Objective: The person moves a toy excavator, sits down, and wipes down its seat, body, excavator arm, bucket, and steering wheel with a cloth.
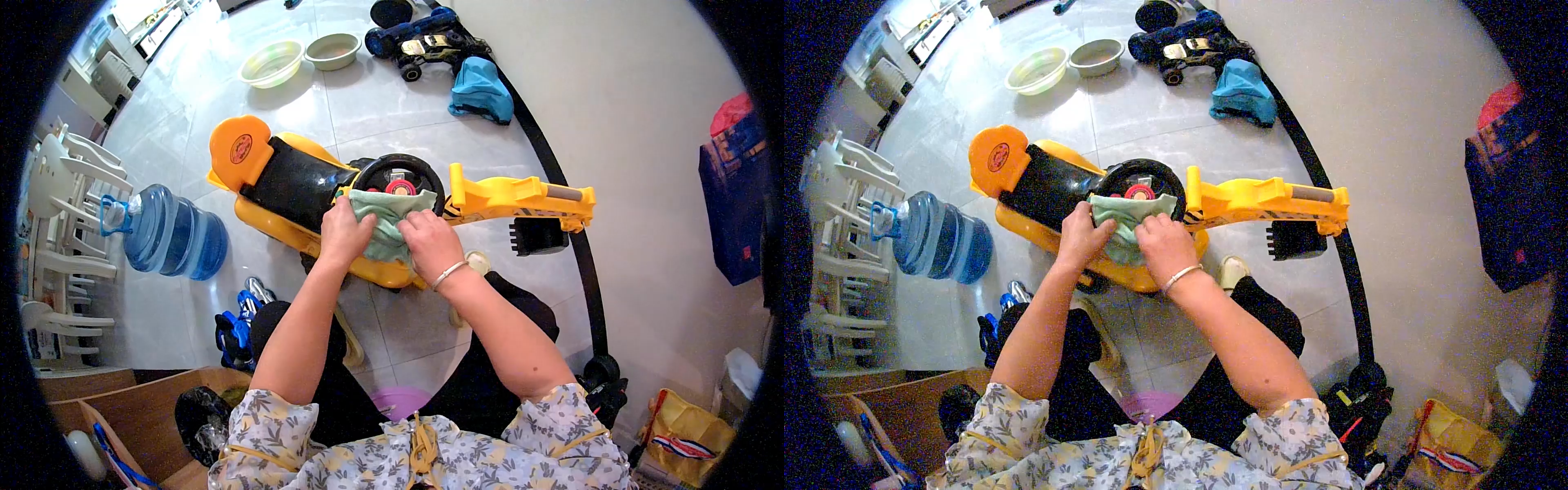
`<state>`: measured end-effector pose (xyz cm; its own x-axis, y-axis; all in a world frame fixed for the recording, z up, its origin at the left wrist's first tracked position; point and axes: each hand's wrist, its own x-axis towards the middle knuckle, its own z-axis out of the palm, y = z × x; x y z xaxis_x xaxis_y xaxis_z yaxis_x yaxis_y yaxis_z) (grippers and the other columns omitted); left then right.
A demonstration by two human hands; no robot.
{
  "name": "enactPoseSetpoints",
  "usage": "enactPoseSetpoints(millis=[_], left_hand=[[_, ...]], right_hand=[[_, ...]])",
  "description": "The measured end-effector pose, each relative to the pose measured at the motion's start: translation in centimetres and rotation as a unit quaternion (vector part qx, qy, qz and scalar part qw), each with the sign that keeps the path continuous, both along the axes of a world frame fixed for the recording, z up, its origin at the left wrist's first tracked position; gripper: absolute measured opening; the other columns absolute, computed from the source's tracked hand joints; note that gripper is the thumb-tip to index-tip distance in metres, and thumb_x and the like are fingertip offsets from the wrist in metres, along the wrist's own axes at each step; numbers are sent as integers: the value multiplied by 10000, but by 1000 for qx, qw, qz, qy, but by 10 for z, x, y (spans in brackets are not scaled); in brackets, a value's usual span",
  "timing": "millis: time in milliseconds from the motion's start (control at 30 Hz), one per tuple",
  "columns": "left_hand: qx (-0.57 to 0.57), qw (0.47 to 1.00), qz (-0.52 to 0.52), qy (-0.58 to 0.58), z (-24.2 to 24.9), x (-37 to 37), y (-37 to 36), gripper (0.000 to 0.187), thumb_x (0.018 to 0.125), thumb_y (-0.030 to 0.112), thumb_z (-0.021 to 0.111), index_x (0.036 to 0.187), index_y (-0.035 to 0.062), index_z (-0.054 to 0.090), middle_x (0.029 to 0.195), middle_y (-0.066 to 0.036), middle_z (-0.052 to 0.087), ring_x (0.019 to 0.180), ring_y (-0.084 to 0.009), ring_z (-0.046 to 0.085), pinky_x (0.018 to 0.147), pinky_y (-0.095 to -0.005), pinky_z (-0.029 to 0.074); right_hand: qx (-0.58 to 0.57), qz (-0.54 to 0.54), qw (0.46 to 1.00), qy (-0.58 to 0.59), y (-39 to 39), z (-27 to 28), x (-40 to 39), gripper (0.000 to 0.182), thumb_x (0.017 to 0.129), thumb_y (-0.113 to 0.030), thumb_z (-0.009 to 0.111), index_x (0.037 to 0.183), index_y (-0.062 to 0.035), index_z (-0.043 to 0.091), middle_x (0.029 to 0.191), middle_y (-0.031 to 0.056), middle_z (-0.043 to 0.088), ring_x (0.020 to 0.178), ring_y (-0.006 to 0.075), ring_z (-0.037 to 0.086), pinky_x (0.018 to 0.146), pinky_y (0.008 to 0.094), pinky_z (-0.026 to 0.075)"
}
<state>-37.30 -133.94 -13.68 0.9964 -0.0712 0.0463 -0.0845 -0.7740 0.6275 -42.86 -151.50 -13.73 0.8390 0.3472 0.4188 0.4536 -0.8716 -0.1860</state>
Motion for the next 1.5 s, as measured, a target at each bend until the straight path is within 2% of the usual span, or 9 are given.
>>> enactPoseSetpoints(millis=[267,433,567,667,733,1000,1333,1400,1500], left_hand=[[13,1000,-9,-12,6,-1,-2,402,743,206,680,1021,-51,544,950,-264,635,907,-421,615,825,-460,487],[-71,983,-47,-161,0,7,-2,533,774,80,606,1271,-55,467,1266,-266,502,1163,-386,503,997,-427,398],[-40,962,-29,-269,-21,16,-1,586,761,105,632,1314,3,467,1142,-221,607,1050,-353,596,875,-396,485],[-44,990,76,-111,-37,18,3,511,763,125,620,1242,-23,523,1081,-216,631,972,-321,624,842,-377,489],[-120,987,-30,105,-43,27,12,412,769,137,605,1137,-48,580,1004,-204,653,902,-273,637,816,-359,489],[-199,979,22,46,-35,16,1,326,788,141,589,1050,-51,613,942,-189,672,900,-261,646,829,-354,485],[-88,995,-41,5,-14,31,8,343,751,143,605,1040,-41,601,908,-206,665,853,-302,657,785,-371,500],[-61,996,-39,49,-4,35,7,359,752,184,622,1046,-19,587,1025,-244,626,1014,-390,583,899,-426,450],[-86,993,-55,58,1,41,7,342,751,190,628,1026,-10,594,994,-237,636,981,-385,599,873,-419,465]], right_hand=[[92,37,994,52,5,9,-3,251,712,-87,607,956,-31,610,968,139,583,945,309,569,843,398,486],[183,35,981,56,23,27,-14,424,716,-199,685,1096,-36,591,1094,180,535,1039,349,525,909,420,446],[231,11,972,30,22,22,-9,379,760,-249,683,1080,-64,599,1070,153,550,1018,327,531,873,434,441],[145,-37,987,55,11,14,-3,311,777,-240,668,1044,-93,607,998,100,574,970,282,544,822,427,441],[134,-42,990,12,13,10,-4,239,783,-222,657,992,-113,617,939,61,581,929,256,552,783,411,435],[102,18,993,55,9,3,4,209,766,-175,650,960,-102,627,930,74,591,894,267,571,774,398,448],[132,62,989,27,14,5,-4,292,729,-69,594,1018,-31,597,1001,124,599,928,297,570,819,395,465],[143,67,987,13,15,7,-6,357,712,-62,592,1064,-11,577,1033,141,591,950,309,567,829,397,466],[145,83,984,66,13,7,-5,430,727,-61,631,1146,-8,545,1113,161,563,1027,331,543,904,408,443]])
